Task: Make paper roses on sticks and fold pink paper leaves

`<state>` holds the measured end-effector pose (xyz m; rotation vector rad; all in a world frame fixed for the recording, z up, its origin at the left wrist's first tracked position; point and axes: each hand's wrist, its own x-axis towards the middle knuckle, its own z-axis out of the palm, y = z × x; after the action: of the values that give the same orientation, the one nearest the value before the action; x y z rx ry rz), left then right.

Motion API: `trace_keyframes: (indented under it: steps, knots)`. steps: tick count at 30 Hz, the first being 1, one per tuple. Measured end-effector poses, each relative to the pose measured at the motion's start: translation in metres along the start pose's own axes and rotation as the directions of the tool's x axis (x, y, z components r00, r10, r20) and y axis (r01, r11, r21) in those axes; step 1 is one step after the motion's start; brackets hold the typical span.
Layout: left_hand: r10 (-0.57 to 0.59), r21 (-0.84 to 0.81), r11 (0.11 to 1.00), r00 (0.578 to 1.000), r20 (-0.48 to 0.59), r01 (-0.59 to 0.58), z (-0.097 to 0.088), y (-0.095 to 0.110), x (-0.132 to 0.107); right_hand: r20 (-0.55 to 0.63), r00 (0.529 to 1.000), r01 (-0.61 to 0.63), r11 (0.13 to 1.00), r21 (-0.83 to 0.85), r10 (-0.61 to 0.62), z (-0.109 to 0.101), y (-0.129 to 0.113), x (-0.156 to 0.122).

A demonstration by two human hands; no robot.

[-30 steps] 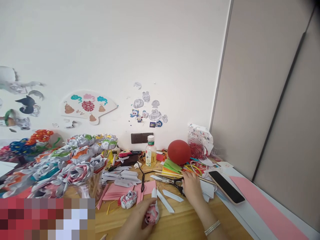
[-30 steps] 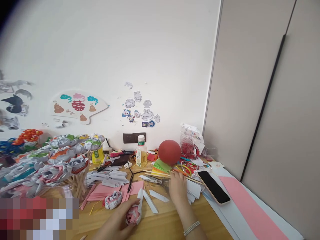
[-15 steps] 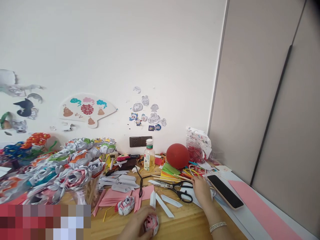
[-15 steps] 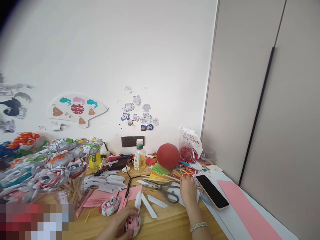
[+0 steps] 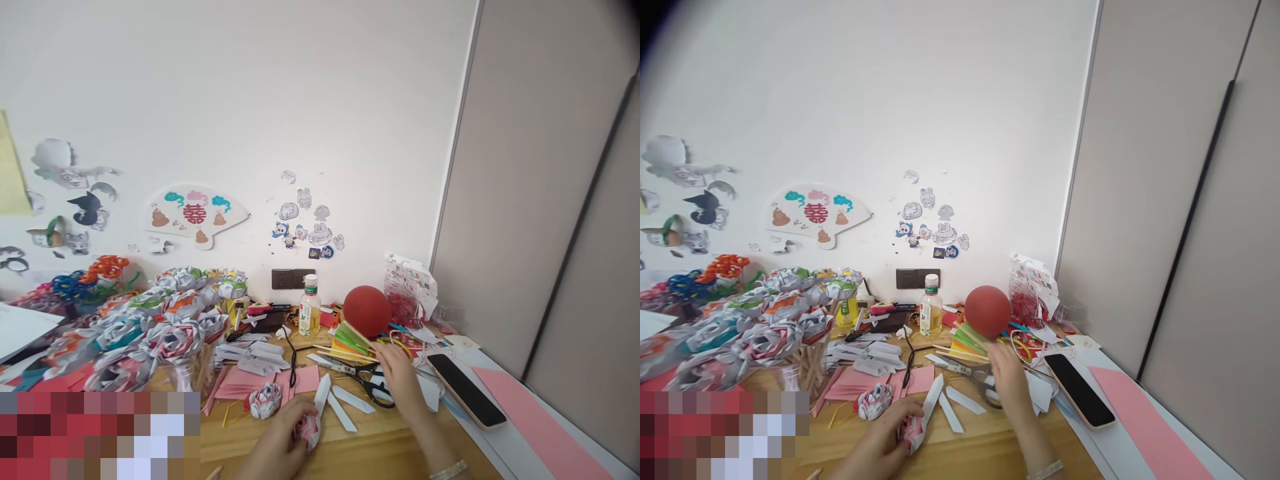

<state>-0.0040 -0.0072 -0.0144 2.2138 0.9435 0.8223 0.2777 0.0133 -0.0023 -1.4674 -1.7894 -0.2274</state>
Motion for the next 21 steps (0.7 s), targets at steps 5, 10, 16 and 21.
trace_keyframes:
  steps: [5,10,16,21]
  knots:
    - [-0.087,0.032,0.995,0.979,-0.184,0.095,0.006,-0.015,0.002,0.214,0.974,0.042,0.985,0.167,-0.078,0.019,-0.062,-0.011]
    - [-0.049,0.081,0.993,0.93,-0.365,0.084,0.007,-0.027,0.004,0.369,0.928,-0.009,0.99,0.144,-0.045,0.038,-0.097,-0.029]
    - [-0.021,0.149,0.987,0.971,-0.237,0.058,0.0,-0.006,0.002,0.322,0.947,-0.005,1.0,0.009,0.002,0.041,-0.1,-0.031]
    - [-0.059,0.191,0.977,0.982,-0.179,0.093,-0.004,0.001,0.002,0.345,0.937,-0.017,0.993,-0.116,0.056,0.024,-0.085,-0.019]
